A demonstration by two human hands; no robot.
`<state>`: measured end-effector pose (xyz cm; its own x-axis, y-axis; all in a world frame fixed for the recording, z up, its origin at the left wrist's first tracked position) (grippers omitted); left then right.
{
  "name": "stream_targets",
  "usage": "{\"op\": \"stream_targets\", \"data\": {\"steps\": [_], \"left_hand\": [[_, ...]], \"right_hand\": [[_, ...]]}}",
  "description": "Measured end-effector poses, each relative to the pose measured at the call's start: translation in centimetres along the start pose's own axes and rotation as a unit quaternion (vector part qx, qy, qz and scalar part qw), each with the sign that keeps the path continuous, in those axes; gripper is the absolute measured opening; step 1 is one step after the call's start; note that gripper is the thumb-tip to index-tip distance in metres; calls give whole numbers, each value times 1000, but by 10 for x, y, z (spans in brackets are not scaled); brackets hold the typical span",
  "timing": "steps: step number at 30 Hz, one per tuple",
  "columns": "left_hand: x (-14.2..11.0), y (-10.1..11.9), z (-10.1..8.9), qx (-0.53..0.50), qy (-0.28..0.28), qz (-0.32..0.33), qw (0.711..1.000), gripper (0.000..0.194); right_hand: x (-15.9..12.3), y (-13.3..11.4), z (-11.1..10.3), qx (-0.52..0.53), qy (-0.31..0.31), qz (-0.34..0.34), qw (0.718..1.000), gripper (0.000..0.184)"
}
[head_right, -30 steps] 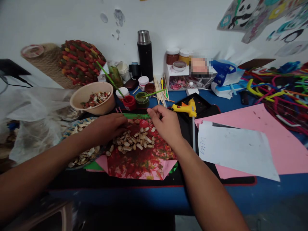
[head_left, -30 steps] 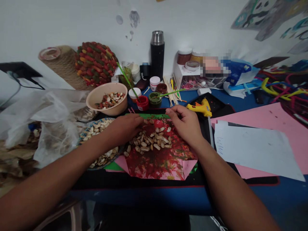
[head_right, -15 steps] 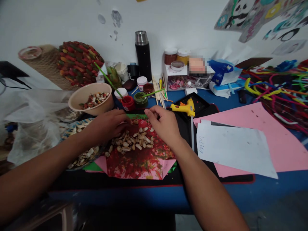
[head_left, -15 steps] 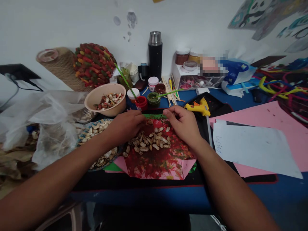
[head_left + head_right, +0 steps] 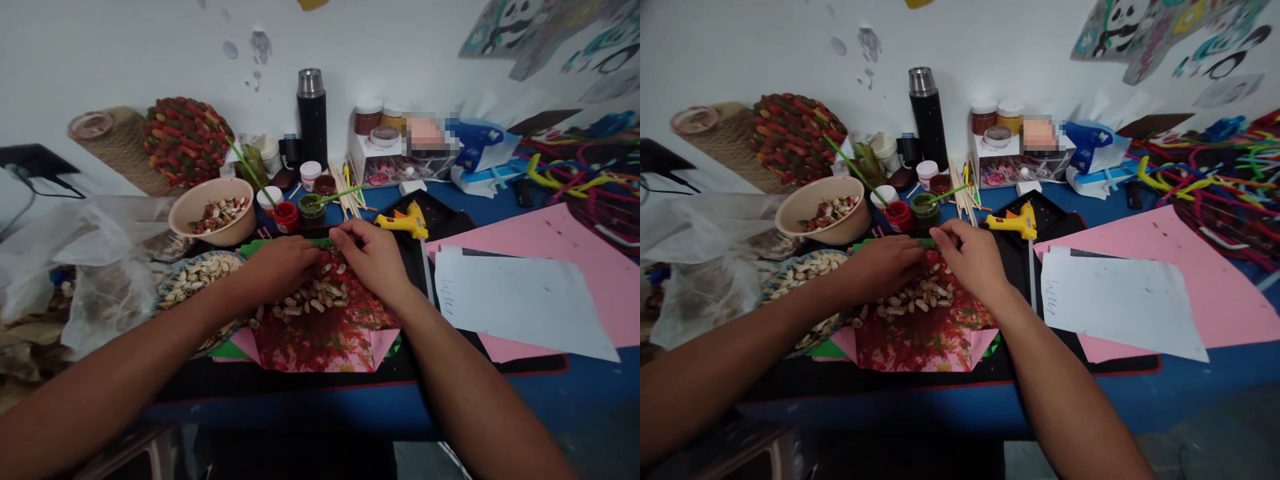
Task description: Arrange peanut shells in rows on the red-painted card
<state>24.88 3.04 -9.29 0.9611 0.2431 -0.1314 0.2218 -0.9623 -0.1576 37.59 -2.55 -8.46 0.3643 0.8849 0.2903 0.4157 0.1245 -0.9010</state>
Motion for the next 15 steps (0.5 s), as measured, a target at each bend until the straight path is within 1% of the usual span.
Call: {"op": "stream_targets", "data": {"steps": [3,6,11,15], "left_hand": [[2,-3,-11,66,33,-23,997,16],[8,2,-16,128,69,-20,989,19],[8,11,-5,168,74,13,983,20],[0,8,-3,148,62,17,987,19]], "right_hand": [[0,0,0,-6,0,-1,1000,30],[0,-1,0,-6,-2,-4,1000,28],[0,-3,-2,-5,2,-11,1000,28],[-1,-5,0,1,-4,-22,1000,28]]}}
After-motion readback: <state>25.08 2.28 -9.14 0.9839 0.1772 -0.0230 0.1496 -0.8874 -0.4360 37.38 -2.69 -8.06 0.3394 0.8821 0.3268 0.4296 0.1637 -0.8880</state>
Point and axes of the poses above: each hand's wrist, its own x-axis towards the middle knuckle, its own z-axis out of the palm, y = z × x, the point moved 9 cm from there along x, towards the middle knuckle, and after that the axes turned 9 degrees about x, right-handed, at the moved point
